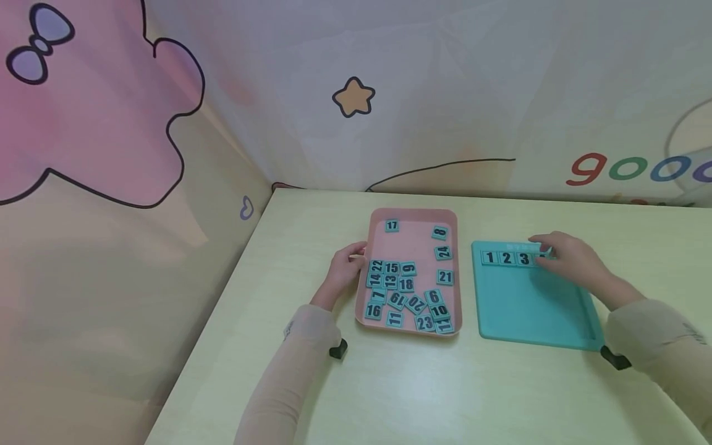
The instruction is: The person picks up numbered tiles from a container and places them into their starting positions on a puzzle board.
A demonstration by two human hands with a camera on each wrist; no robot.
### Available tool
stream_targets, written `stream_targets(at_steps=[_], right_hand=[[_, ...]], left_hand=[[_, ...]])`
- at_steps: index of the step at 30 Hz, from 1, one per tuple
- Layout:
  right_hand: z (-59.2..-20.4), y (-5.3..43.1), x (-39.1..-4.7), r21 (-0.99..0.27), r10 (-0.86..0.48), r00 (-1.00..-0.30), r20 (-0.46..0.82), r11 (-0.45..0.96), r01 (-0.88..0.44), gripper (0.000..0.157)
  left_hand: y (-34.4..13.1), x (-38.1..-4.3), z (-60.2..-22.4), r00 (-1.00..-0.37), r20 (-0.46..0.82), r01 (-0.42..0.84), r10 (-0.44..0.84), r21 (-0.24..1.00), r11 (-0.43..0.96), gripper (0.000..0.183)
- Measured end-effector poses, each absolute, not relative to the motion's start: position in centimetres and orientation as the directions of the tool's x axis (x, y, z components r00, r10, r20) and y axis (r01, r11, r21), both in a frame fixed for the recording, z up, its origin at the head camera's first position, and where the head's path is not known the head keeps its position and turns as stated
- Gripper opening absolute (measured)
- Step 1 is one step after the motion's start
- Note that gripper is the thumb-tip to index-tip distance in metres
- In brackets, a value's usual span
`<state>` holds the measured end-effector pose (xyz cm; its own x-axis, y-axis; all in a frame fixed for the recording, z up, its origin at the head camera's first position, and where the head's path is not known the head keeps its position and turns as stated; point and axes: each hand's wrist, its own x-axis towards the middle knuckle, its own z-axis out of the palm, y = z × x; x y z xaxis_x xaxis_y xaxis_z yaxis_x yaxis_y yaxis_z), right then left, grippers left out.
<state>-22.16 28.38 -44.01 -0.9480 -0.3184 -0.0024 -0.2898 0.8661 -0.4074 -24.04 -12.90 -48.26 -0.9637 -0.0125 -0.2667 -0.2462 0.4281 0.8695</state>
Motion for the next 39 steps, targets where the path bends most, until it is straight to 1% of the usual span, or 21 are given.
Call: stream_targets(at_steps=[7, 17, 19, 23, 26, 31, 35, 39], right_hand=[[-42.4, 24.8, -21.5, -0.427, -0.395, -0.915, 0.083, 0.815, -0.391, 0.039], [-42.0, 20.2, -21.0, -0.413, -0.471, -0.881, 0.030, 0.797, -0.440, 0.040], [-42.1, 19.2, -20.9, -0.403, -0.502, -0.864, 0.041, 0.782, -0.475, 0.038], [-42.8, 17.4, -20.5, -0.339, -0.589, -0.803, 0.091, 0.740, -0.581, 0.036], [-43.4, 16.3, -20.1, -0.299, -0.630, -0.774, 0.062, 0.728, -0.617, 0.037], [-44.2, 14.9, -19.6, -0.283, -0.656, -0.754, -0.033, 0.729, -0.623, 0.045], [-44.7, 14.2, -19.4, -0.253, -0.688, -0.725, -0.045, 0.709, -0.658, 0.051], [-45.2, 13.7, -19.4, -0.218, -0.703, -0.710, -0.046, 0.700, -0.680, 0.051]], left_hand=[[-12.9, -23.9, -48.2, -0.961, -0.276, -0.256, -0.016, 0.868, 0.424, 0.041], [-12.8, -23.9, -48.1, -0.958, -0.285, -0.266, -0.021, 0.863, 0.429, 0.041], [-12.9, -23.9, -48.1, -0.959, -0.282, -0.263, -0.021, 0.863, 0.431, 0.041], [-12.9, -23.8, -48.0, -0.957, -0.290, -0.272, -0.024, 0.861, 0.429, 0.042], [-12.9, -23.9, -48.0, -0.955, -0.296, -0.278, -0.027, 0.860, 0.427, 0.042], [-12.9, -23.9, -48.1, -0.954, -0.297, -0.281, -0.030, 0.860, 0.427, 0.041], [-12.9, -23.9, -48.1, -0.957, -0.289, -0.272, -0.027, 0.862, 0.429, 0.041], [-12.9, -23.8, -48.0, -0.961, -0.276, -0.260, -0.025, 0.864, 0.432, 0.041]])
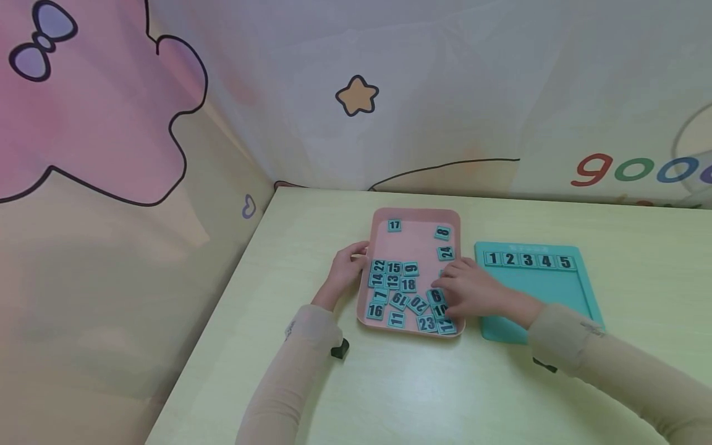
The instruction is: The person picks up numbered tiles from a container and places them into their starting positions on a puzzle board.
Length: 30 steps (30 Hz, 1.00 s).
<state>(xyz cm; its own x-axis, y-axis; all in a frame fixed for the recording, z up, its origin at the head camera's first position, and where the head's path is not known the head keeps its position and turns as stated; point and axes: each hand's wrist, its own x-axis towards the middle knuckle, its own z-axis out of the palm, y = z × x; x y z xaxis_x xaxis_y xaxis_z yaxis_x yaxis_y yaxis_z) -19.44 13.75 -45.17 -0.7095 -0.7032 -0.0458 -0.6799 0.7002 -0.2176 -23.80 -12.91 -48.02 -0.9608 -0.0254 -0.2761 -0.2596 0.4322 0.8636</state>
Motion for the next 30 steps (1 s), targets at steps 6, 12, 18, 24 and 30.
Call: stream_targets(at_steps=[6, 12, 18, 24, 30], right_hand=[[-45.4, 13.3, -19.6, -0.214, -0.695, -0.718, -0.040, 0.708, -0.673, 0.049], [-45.6, 12.8, -19.8, -0.201, -0.675, -0.737, -0.038, 0.727, -0.656, 0.040], [-45.9, 12.5, -20.2, -0.183, -0.661, -0.750, 0.005, 0.737, -0.651, 0.029], [-46.4, 12.3, -20.8, -0.201, -0.647, -0.761, 0.037, 0.741, -0.640, 0.025], [-46.5, 12.2, -21.2, -0.205, -0.640, -0.767, 0.049, 0.745, -0.634, 0.026]], left_hand=[[-12.9, -23.8, -48.0, -0.963, -0.268, -0.249, -0.017, 0.866, 0.433, 0.041], [-12.9, -23.9, -48.1, -0.962, -0.274, -0.255, -0.020, 0.865, 0.432, 0.041], [-12.9, -23.9, -48.1, -0.962, -0.273, -0.256, -0.023, 0.867, 0.428, 0.040], [-12.9, -23.9, -48.1, -0.960, -0.278, -0.261, -0.025, 0.864, 0.431, 0.041], [-12.8, -23.9, -48.0, -0.961, -0.274, -0.258, -0.028, 0.864, 0.432, 0.040]])
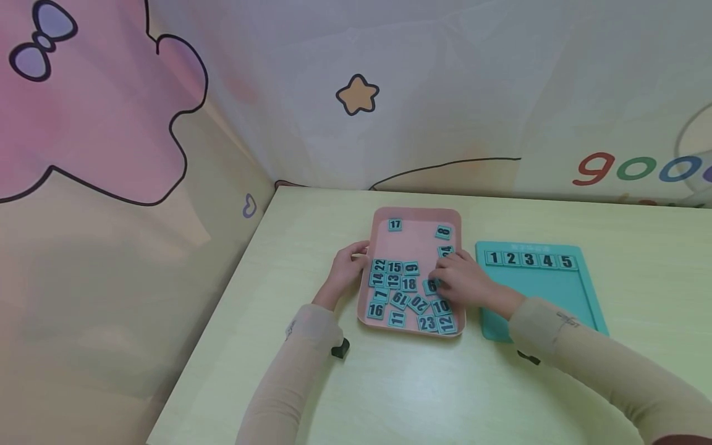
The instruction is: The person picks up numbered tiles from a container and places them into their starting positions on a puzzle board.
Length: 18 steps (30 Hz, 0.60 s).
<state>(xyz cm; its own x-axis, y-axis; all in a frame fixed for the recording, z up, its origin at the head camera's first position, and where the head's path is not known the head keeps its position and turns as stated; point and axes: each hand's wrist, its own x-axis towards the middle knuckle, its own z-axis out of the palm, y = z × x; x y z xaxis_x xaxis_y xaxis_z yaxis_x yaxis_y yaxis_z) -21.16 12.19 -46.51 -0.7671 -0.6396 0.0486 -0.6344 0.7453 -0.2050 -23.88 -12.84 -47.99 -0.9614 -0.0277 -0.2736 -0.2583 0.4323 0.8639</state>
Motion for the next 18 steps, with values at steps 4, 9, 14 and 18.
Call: stream_targets(at_steps=[4, 9, 14, 18], right_hand=[[-46.49, 12.08, -21.16, -0.207, -0.635, -0.772, 0.033, 0.751, -0.627, 0.030], [-46.42, 11.88, -21.15, -0.206, -0.620, -0.785, 0.018, 0.766, -0.609, 0.031], [-46.47, 11.78, -21.20, -0.225, -0.598, -0.801, 0.021, 0.778, -0.586, 0.030], [-46.30, 11.81, -21.21, -0.286, -0.586, -0.810, 0.015, 0.774, -0.565, 0.030]], left_hand=[[-12.85, -23.85, -47.98, -0.962, -0.272, -0.256, -0.028, 0.863, 0.435, 0.040], [-12.84, -23.89, -47.97, -0.963, -0.268, -0.251, -0.022, 0.868, 0.427, 0.040], [-12.89, -23.96, -47.98, -0.965, -0.260, -0.243, -0.018, 0.871, 0.428, 0.040], [-12.91, -23.92, -48.02, -0.966, -0.258, -0.242, -0.021, 0.868, 0.435, 0.040]])
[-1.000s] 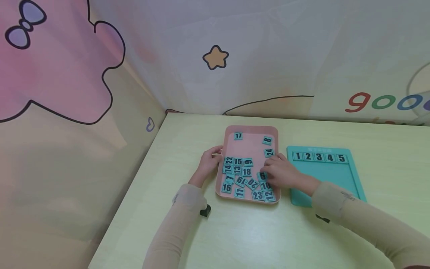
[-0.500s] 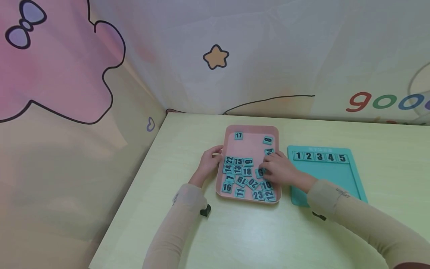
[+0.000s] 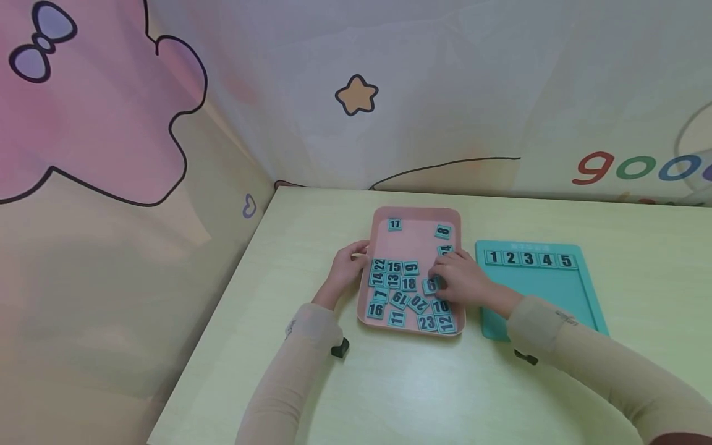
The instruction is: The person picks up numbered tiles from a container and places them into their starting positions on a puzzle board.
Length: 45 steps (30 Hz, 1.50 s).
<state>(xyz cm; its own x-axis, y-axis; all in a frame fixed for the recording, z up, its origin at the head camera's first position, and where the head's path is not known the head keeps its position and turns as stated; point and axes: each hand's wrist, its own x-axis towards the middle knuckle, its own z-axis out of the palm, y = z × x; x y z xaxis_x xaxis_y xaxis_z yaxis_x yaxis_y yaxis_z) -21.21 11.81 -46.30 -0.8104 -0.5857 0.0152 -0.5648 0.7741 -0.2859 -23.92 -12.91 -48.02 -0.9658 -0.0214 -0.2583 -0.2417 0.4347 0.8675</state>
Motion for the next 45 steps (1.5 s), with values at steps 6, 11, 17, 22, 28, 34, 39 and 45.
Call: stream_targets(at_steps=[6, 11, 17, 22, 28, 34, 39, 45], right_hand=[[-45.1, 12.3, -21.2, -0.389, -0.561, -0.828, -0.012, 0.765, -0.513, 0.032], [-43.9, 13.6, -21.4, -0.377, -0.552, -0.832, 0.050, 0.761, -0.527, 0.030], [-42.8, 16.0, -21.7, -0.413, -0.487, -0.871, 0.060, 0.782, -0.466, 0.033], [-42.5, 18.2, -22.0, -0.445, -0.443, -0.895, 0.044, 0.794, -0.415, 0.036], [-42.9, 20.9, -22.1, -0.464, -0.396, -0.918, 0.029, 0.808, -0.363, 0.039], [-44.0, 22.5, -22.2, -0.443, -0.415, -0.909, 0.032, 0.809, -0.385, 0.035], [-44.9, 23.1, -22.2, -0.424, -0.413, -0.911, -0.003, 0.826, -0.373, 0.034], [-46.0, 23.2, -22.2, -0.397, -0.397, -0.916, -0.055, 0.851, -0.345, 0.035]], left_hand=[[-12.9, -24.0, -48.2, -0.960, -0.281, -0.262, -0.019, 0.865, 0.428, 0.040], [-12.9, -23.9, -48.2, -0.959, -0.282, -0.264, -0.019, 0.871, 0.414, 0.039], [-12.9, -23.8, -48.0, -0.964, -0.264, -0.247, -0.019, 0.871, 0.426, 0.038], [-12.9, -23.9, -48.3, -0.960, -0.280, -0.264, -0.024, 0.870, 0.417, 0.040], [-12.9, -24.1, -48.4, -0.961, -0.276, -0.259, -0.021, 0.869, 0.422, 0.040], [-12.8, -24.0, -48.4, -0.962, -0.274, -0.258, -0.023, 0.870, 0.420, 0.040], [-12.9, -24.1, -48.4, -0.961, -0.277, -0.259, -0.021, 0.869, 0.421, 0.040], [-12.9, -24.1, -48.4, -0.961, -0.276, -0.258, -0.019, 0.869, 0.422, 0.040]])
